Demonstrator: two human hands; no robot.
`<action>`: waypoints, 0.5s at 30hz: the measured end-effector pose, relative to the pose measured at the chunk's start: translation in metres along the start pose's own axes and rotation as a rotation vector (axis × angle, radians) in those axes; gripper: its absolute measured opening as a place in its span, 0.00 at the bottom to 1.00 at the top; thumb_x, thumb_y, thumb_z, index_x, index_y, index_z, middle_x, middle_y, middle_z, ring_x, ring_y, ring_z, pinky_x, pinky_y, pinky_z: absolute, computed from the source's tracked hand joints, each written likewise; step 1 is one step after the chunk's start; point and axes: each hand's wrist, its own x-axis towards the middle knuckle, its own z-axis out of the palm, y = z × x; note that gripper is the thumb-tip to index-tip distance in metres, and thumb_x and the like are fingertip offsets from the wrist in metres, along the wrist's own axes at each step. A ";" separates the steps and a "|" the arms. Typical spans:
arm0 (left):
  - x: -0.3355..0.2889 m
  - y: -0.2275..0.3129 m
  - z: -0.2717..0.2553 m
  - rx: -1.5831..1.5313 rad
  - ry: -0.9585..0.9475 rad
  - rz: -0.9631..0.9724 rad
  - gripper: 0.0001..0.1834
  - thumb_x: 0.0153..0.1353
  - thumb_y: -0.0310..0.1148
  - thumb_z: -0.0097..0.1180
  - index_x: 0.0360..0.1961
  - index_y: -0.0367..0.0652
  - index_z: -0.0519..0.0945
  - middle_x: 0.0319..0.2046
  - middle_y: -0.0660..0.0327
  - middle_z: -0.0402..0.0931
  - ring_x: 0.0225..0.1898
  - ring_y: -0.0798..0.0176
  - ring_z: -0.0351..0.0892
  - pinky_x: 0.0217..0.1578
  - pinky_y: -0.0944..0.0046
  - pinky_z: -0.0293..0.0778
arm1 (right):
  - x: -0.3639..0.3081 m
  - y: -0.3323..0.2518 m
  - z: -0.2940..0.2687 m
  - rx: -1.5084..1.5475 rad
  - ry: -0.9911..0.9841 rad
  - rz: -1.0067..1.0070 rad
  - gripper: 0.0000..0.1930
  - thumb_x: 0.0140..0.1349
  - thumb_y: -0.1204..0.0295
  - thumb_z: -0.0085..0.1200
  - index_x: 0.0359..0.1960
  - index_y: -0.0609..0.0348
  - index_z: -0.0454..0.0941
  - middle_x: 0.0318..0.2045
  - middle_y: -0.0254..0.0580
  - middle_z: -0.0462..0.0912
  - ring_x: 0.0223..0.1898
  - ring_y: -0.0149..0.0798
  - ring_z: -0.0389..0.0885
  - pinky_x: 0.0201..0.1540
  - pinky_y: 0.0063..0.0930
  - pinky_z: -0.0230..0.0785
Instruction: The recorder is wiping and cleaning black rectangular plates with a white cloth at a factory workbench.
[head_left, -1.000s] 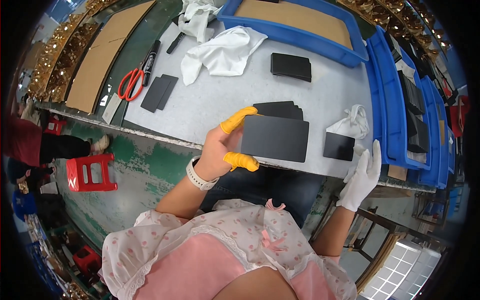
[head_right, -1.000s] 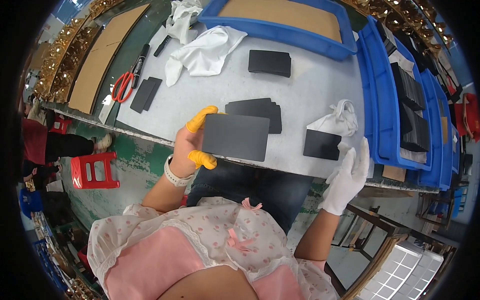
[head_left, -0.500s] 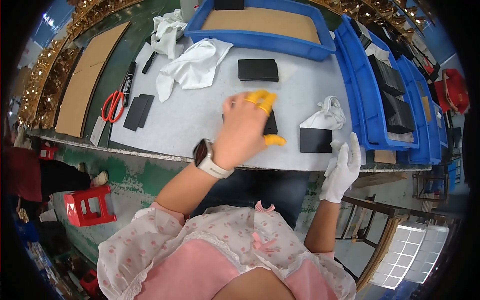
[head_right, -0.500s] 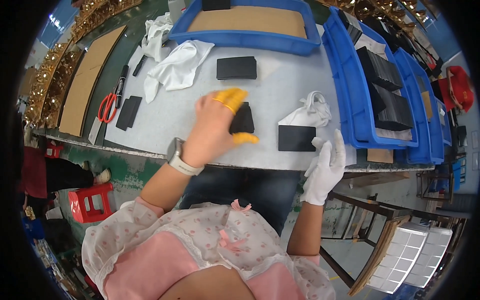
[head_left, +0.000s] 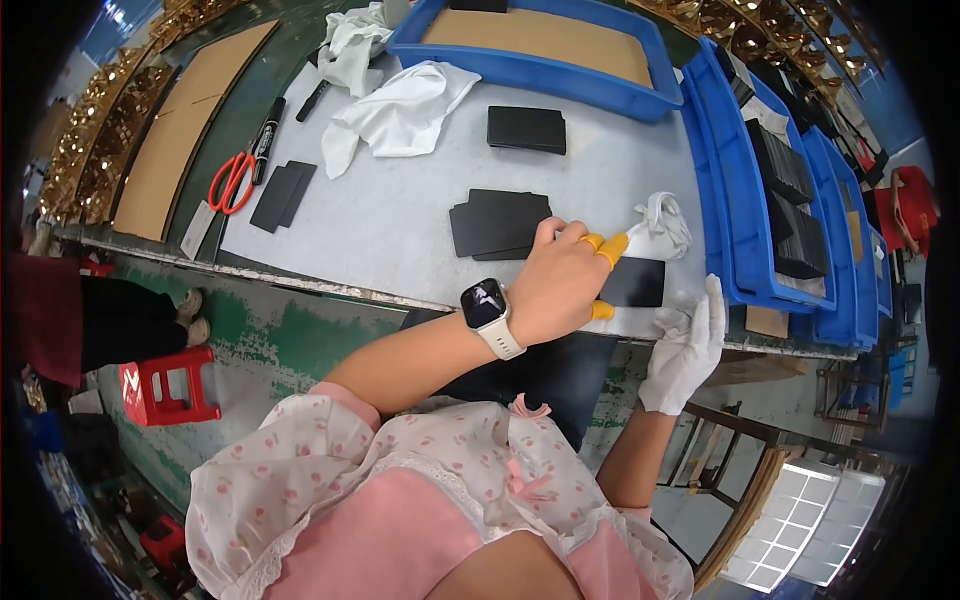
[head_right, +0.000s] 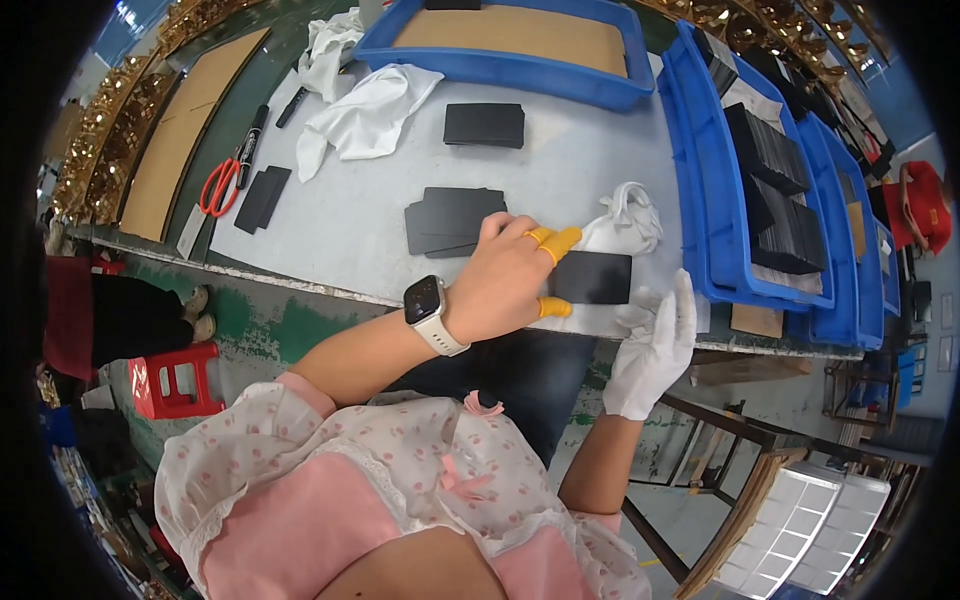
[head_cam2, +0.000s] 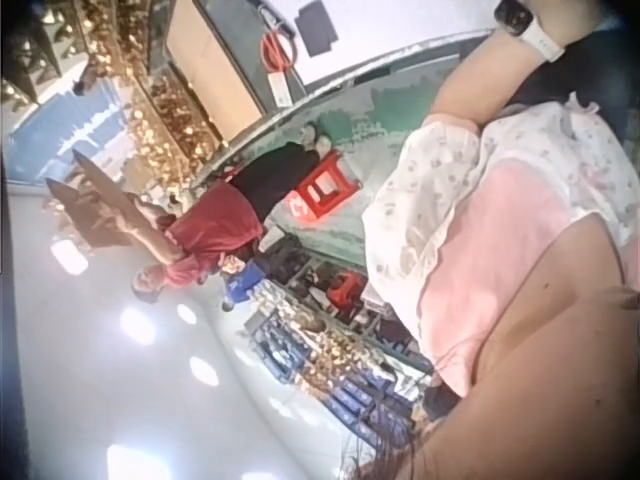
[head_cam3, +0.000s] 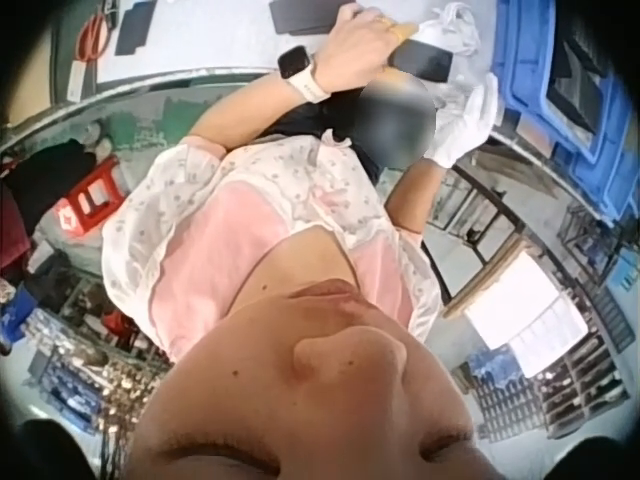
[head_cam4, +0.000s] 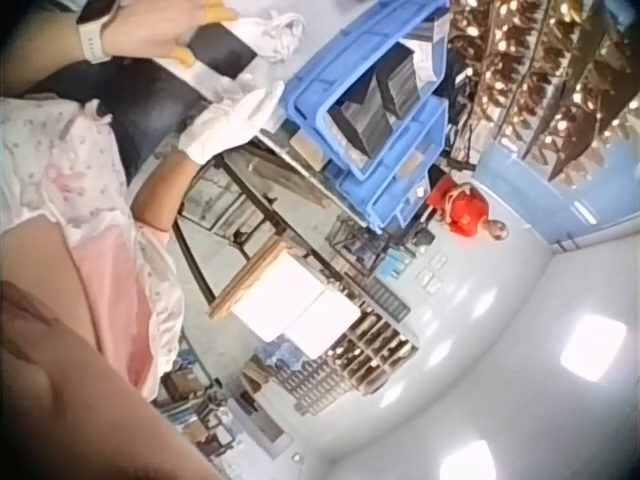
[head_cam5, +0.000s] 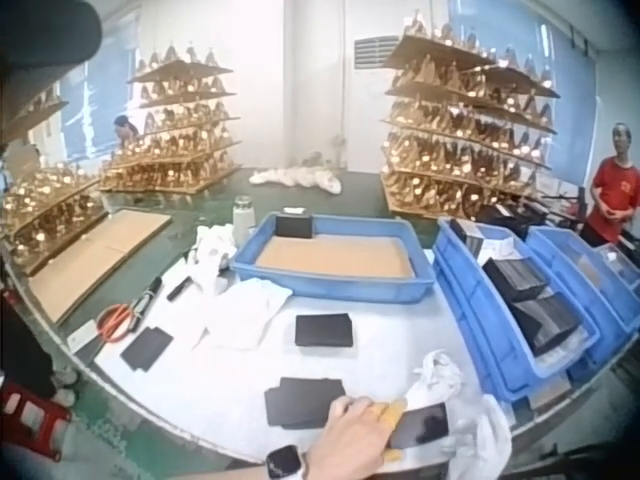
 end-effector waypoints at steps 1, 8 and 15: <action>-0.003 0.001 -0.001 -0.003 -0.002 0.004 0.38 0.54 0.45 0.77 0.63 0.37 0.80 0.40 0.59 0.83 0.54 0.52 0.75 0.62 0.47 0.59 | -0.004 -0.002 -0.002 -0.002 0.005 -0.002 0.22 0.81 0.70 0.50 0.72 0.63 0.72 0.43 0.49 0.87 0.33 0.34 0.85 0.37 0.25 0.79; -0.024 0.001 0.003 -0.141 0.406 0.029 0.43 0.51 0.44 0.79 0.66 0.36 0.77 0.34 0.60 0.82 0.51 0.53 0.79 0.62 0.46 0.62 | -0.060 -0.025 -0.005 0.052 -0.196 0.044 0.36 0.85 0.49 0.30 0.65 0.74 0.78 0.62 0.60 0.83 0.65 0.50 0.82 0.74 0.40 0.65; -0.032 0.011 0.007 -0.193 0.443 0.044 0.42 0.45 0.44 0.84 0.61 0.40 0.82 0.43 0.60 0.85 0.48 0.53 0.80 0.61 0.48 0.64 | -0.026 -0.025 -0.005 -0.374 -0.216 -0.140 0.26 0.86 0.63 0.37 0.74 0.72 0.67 0.66 0.54 0.81 0.63 0.45 0.82 0.69 0.37 0.71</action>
